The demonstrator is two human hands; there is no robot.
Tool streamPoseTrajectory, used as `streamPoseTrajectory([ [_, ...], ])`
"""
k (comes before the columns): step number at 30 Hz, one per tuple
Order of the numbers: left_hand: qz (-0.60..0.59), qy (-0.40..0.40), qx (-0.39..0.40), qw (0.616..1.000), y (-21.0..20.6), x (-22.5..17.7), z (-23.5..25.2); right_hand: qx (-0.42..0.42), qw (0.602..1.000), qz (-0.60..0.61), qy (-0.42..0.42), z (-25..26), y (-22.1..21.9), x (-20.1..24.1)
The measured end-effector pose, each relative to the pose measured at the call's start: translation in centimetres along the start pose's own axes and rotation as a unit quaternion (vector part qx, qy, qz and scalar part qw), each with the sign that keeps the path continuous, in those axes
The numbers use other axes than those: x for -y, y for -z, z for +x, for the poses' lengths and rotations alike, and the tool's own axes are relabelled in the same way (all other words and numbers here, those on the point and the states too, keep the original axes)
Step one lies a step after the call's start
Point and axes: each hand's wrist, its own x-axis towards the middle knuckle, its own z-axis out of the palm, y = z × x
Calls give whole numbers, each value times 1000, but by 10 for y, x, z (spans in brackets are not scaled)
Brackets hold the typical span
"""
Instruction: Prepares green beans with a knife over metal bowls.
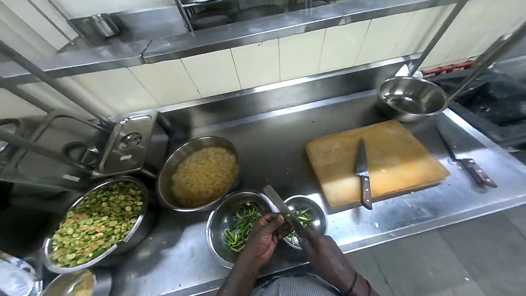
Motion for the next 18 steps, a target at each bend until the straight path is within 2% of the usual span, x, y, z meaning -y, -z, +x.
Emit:
streamPoseTrajectory([
  [6, 90, 44, 32, 995, -2, -7, -2, 44, 998, -41, -1, 1, 6, 8],
  [13, 81, 62, 47, 994, -1, -4, 0, 35, 999, -29, 6, 6, -2, 7],
  [16, 24, 51, 67, 996, 1, -1, -1, -3, 1000, -9, 15, 6, -4, 7],
  [18, -10, 35, 47, 998, 3, 4, -1, -33, 999, 8, 18, 5, -6, 4],
])
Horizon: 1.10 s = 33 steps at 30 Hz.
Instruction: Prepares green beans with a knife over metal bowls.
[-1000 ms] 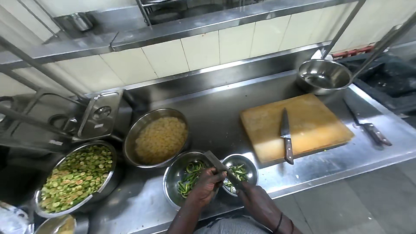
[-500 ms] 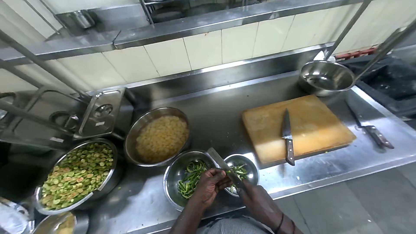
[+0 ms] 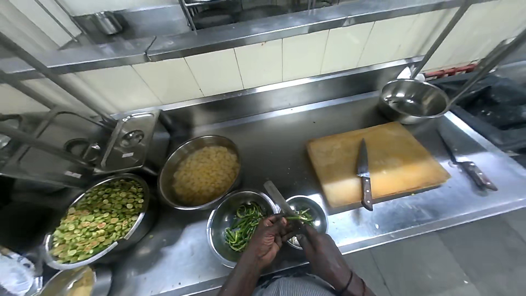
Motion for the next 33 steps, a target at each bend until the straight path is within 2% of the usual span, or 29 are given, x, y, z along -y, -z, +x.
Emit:
streamPoseTrajectory([
  [5, 24, -25, -27, 999, -2, 2, -2, 20, 1000, -11, -12, -2, 4, 1],
  [17, 149, 7, -34, 988, -3, 6, -4, 72, 995, -68, -17, 0, 2, 14],
  [23, 114, 12, -4, 993, -6, 7, -10, 14, 1000, -2, -2, 1, -1, 4],
  [27, 116, -10, -50, 992, -7, 11, -10, -6, 1000, 19, -4, 0, 0, 3],
  [33, 144, -27, -84, 986, -9, 15, -11, 32, 997, -56, -40, -1, 2, 12],
])
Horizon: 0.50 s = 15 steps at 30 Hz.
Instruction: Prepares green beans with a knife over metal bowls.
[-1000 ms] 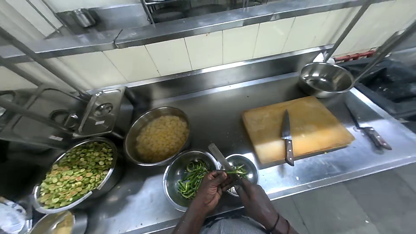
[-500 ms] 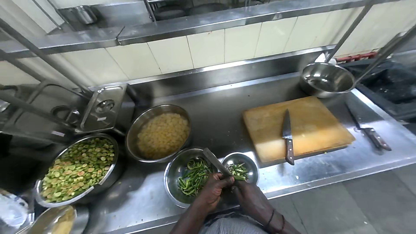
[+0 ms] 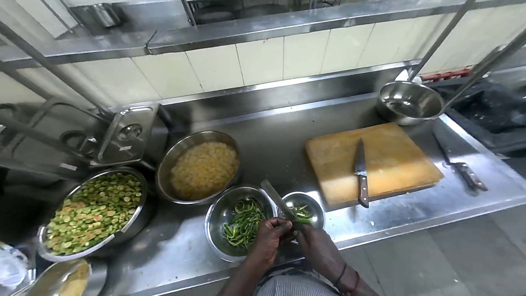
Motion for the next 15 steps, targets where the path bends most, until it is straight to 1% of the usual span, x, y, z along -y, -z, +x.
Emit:
streamPoseTrajectory([
  [4, 41, -10, 1, 999, 4, 5, 2, 25, 999, -33, 6, -1, 0, 6],
  [8, 57, 11, 21, 998, 3, 3, 1, 31, 999, -27, 21, 1, -5, 5],
  [11, 62, 17, 23, 998, -2, 0, 2, 14, 1000, -16, 15, 3, -7, 1],
  [15, 142, -33, 4, 989, -4, -1, 11, -50, 999, 1, -8, 7, -7, -14],
])
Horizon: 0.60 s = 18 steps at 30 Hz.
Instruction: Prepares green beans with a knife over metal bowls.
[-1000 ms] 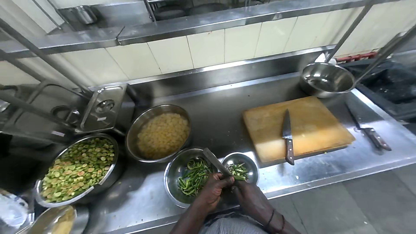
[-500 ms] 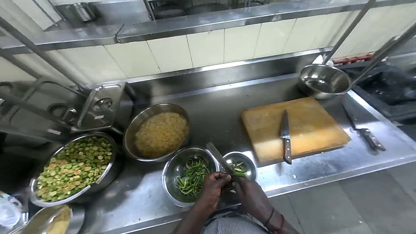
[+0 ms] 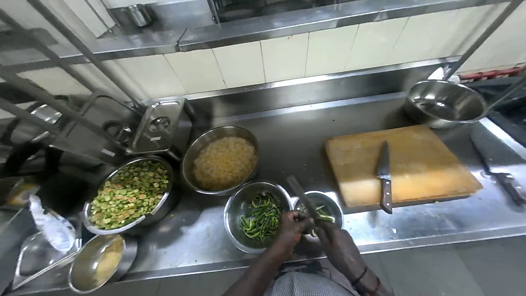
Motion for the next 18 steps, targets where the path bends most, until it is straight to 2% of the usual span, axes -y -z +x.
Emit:
streamPoseTrajectory([
  [3, 174, -46, -26, 983, 10, 7, 11, -31, 999, -22, -23, 1, 11, -11],
  [5, 295, -61, -20, 953, 16, 5, 14, -42, 998, -26, -39, 3, 16, -19],
  [8, 400, -90, -48, 911, 29, 6, 18, -57, 997, -16, -57, 4, 18, -27],
  [10, 447, -76, -94, 886, 49, 3, 21, -62, 996, -15, -57, 3, 18, -29],
  [13, 563, -8, -137, 815, 86, -1, 28, -60, 996, -15, -58, 2, 18, -33],
  [15, 618, 22, -126, 776, 109, 6, 36, -51, 997, -10, -58, 3, 17, -33],
  [18, 660, 26, -85, 746, 123, 17, 44, -40, 997, -9, -65, 5, 18, -31],
])
